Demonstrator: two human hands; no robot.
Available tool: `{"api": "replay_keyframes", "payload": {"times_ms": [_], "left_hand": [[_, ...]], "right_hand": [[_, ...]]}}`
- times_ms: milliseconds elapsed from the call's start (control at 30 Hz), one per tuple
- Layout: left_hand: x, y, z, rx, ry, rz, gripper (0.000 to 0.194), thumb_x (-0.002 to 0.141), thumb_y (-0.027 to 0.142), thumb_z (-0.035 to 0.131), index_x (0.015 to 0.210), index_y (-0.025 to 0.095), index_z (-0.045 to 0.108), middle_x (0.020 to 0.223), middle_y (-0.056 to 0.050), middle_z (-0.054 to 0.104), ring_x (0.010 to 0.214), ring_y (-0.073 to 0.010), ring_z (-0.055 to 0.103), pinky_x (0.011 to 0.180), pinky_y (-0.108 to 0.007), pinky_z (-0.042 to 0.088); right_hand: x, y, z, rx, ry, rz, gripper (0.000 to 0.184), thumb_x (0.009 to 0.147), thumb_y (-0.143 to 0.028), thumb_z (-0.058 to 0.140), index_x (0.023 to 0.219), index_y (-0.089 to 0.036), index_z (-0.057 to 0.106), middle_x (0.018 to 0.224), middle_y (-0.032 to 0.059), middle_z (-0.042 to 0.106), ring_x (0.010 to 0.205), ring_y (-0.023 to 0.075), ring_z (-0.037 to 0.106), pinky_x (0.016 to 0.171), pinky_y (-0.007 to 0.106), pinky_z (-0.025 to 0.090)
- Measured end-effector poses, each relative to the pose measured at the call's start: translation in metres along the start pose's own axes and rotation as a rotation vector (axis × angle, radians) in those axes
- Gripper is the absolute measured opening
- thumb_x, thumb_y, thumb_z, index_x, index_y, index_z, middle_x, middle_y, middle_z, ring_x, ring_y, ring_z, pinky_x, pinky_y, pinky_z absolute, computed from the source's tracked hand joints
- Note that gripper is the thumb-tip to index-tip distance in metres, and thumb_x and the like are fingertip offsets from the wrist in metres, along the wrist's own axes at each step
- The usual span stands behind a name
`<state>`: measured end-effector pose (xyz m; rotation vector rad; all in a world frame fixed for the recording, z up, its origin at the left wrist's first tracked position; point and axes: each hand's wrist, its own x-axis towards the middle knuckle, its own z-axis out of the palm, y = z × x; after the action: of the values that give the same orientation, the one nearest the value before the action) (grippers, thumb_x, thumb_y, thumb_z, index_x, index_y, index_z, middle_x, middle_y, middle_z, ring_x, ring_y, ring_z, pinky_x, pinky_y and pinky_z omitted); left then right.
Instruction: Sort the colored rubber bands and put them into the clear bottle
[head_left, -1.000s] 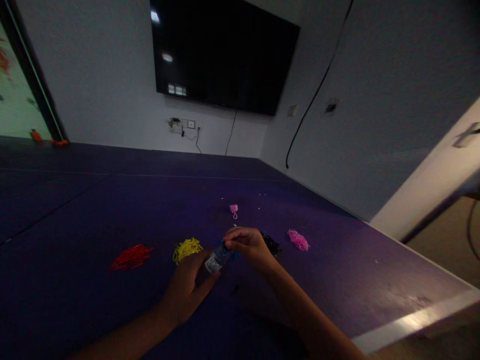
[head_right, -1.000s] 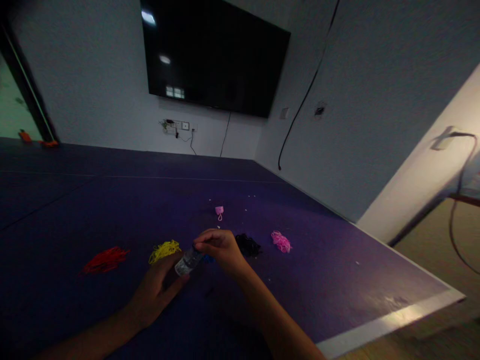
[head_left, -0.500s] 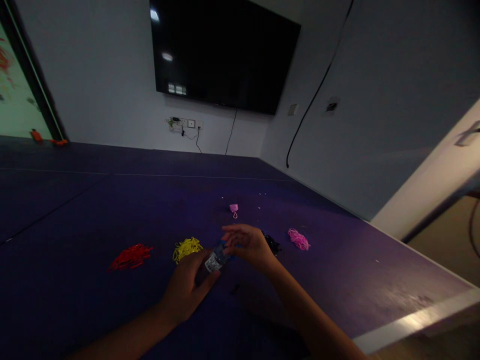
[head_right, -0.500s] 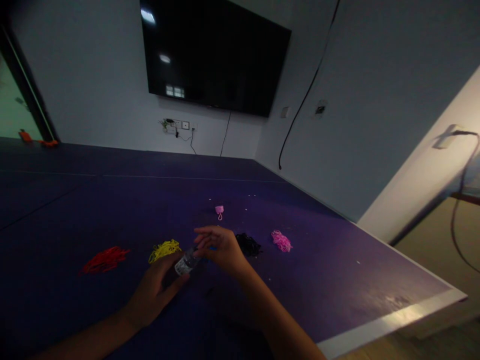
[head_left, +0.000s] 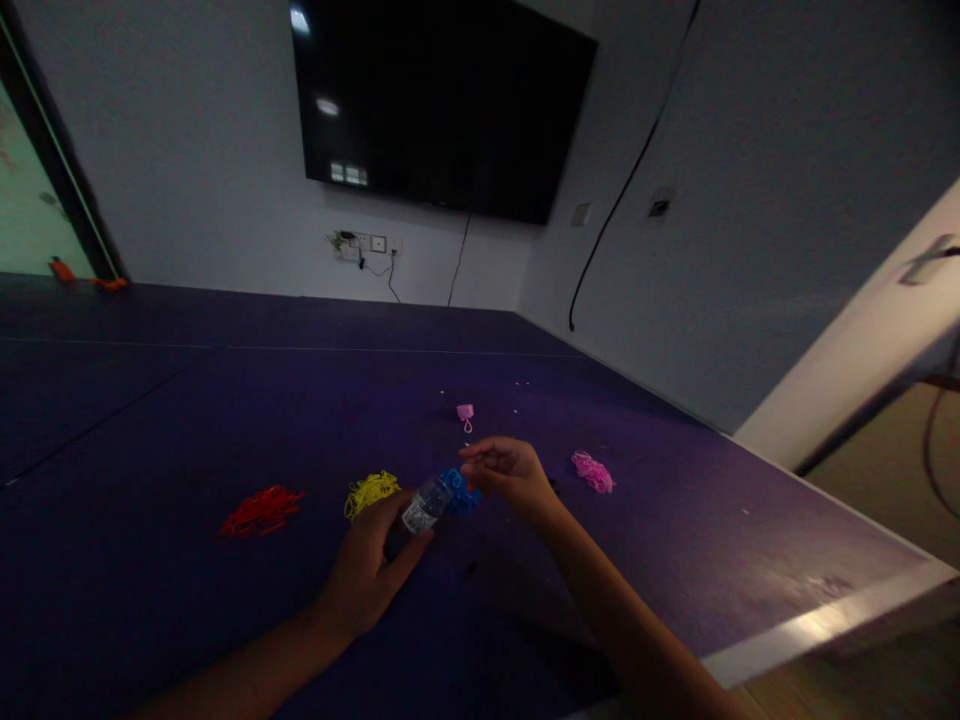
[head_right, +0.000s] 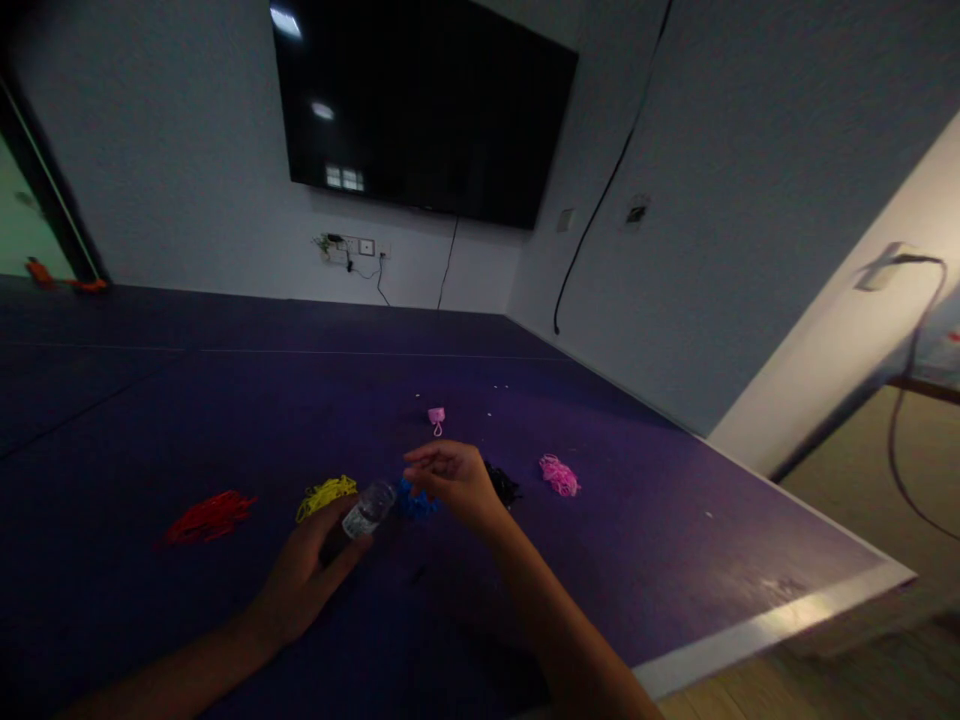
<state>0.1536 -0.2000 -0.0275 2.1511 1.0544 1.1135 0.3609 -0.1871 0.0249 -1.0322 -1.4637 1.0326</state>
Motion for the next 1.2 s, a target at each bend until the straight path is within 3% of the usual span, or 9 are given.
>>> {"api": "replay_keyframes", "payload": {"times_ms": [67,200,267,467,633,833,933,1100,1200], "left_hand": [[-0.001,-0.001,0.0,-0.009,0.016,-0.009,0.037,0.082,0.041,0.05,0.113,0.021,0.053,0.11,-0.007,0.063,0.099,-0.0225,0.059,0.086,-0.038,0.047],[-0.001,0.001,-0.001,-0.024,0.013,0.003,0.034,0.082,0.041,0.05,0.109,0.021,0.054,0.106,-0.006,0.064,0.096,-0.0221,0.06,0.084,-0.037,0.048],[0.0,0.001,-0.002,-0.019,0.009,0.009,0.033,0.082,0.041,0.051,0.108,0.022,0.055,0.105,-0.006,0.065,0.094,-0.0218,0.061,0.082,-0.036,0.049],[0.0,0.0,-0.002,0.048,0.035,0.048,0.035,0.079,0.04,0.054,0.109,0.022,0.055,0.105,-0.006,0.065,0.095,-0.0216,0.061,0.084,-0.037,0.049],[0.001,0.001,-0.001,0.12,0.033,0.052,0.034,0.078,0.039,0.056,0.106,0.02,0.057,0.099,-0.008,0.065,0.091,-0.0221,0.062,0.081,-0.04,0.05],[0.003,-0.002,0.001,0.196,0.04,0.116,0.034,0.075,0.037,0.06,0.106,0.023,0.059,0.097,-0.006,0.067,0.09,-0.0223,0.062,0.081,-0.041,0.05],[0.002,-0.003,0.002,0.212,0.031,0.13,0.036,0.074,0.038,0.061,0.107,0.023,0.06,0.098,-0.006,0.067,0.091,-0.0225,0.062,0.081,-0.041,0.05],[0.002,-0.002,0.002,0.209,0.01,0.135,0.038,0.074,0.041,0.061,0.107,0.023,0.059,0.1,-0.006,0.067,0.094,-0.0233,0.061,0.084,-0.042,0.048],[0.003,-0.003,0.003,0.167,0.044,0.093,0.036,0.076,0.041,0.058,0.108,0.023,0.058,0.102,-0.006,0.066,0.095,-0.0227,0.061,0.084,-0.041,0.049]], "right_hand": [[-0.004,0.002,-0.01,-0.204,-0.14,0.078,0.025,0.064,-0.035,0.071,0.075,-0.014,0.066,0.058,-0.0019,0.059,0.048,0.0063,0.051,0.044,0.018,0.037],[-0.016,0.011,-0.021,-0.622,-0.557,0.23,0.03,0.053,-0.032,0.077,0.076,-0.015,0.068,0.059,-0.0029,0.059,0.052,0.0076,0.051,0.046,0.018,0.034],[-0.02,0.015,-0.02,-0.742,-0.627,0.263,0.033,0.05,-0.03,0.078,0.079,-0.016,0.069,0.063,-0.0031,0.06,0.054,0.0078,0.051,0.045,0.017,0.033],[-0.023,0.015,-0.009,-0.882,-0.67,0.181,0.012,0.066,-0.018,0.061,0.074,-0.017,0.07,0.061,-0.0028,0.061,0.053,0.0067,0.049,0.048,0.017,0.031],[-0.025,0.01,-0.013,-0.884,-0.546,0.085,0.017,0.068,-0.01,0.052,0.074,-0.017,0.067,0.066,-0.0009,0.063,0.057,0.0088,0.052,0.053,0.019,0.033],[-0.021,0.001,-0.015,-0.735,-0.122,-0.054,0.011,0.077,-0.021,0.052,0.077,-0.016,0.062,0.049,-0.0059,0.041,0.046,0.007,0.035,0.046,0.019,0.024],[-0.022,0.0,-0.007,-0.676,-0.117,-0.072,0.011,0.078,-0.025,0.055,0.076,-0.016,0.062,0.049,-0.0067,0.036,0.046,0.0062,0.031,0.044,0.019,0.023],[-0.026,0.001,0.003,-0.579,-0.166,-0.099,0.018,0.077,-0.031,0.058,0.075,-0.015,0.067,0.05,-0.0038,0.047,0.045,0.0063,0.034,0.043,0.019,0.026],[-0.023,0.007,-0.002,-0.517,-0.013,-0.143,0.027,0.08,-0.037,0.053,0.082,-0.016,0.07,0.063,0.0023,0.062,0.052,0.0099,0.047,0.048,0.02,0.035]]}}
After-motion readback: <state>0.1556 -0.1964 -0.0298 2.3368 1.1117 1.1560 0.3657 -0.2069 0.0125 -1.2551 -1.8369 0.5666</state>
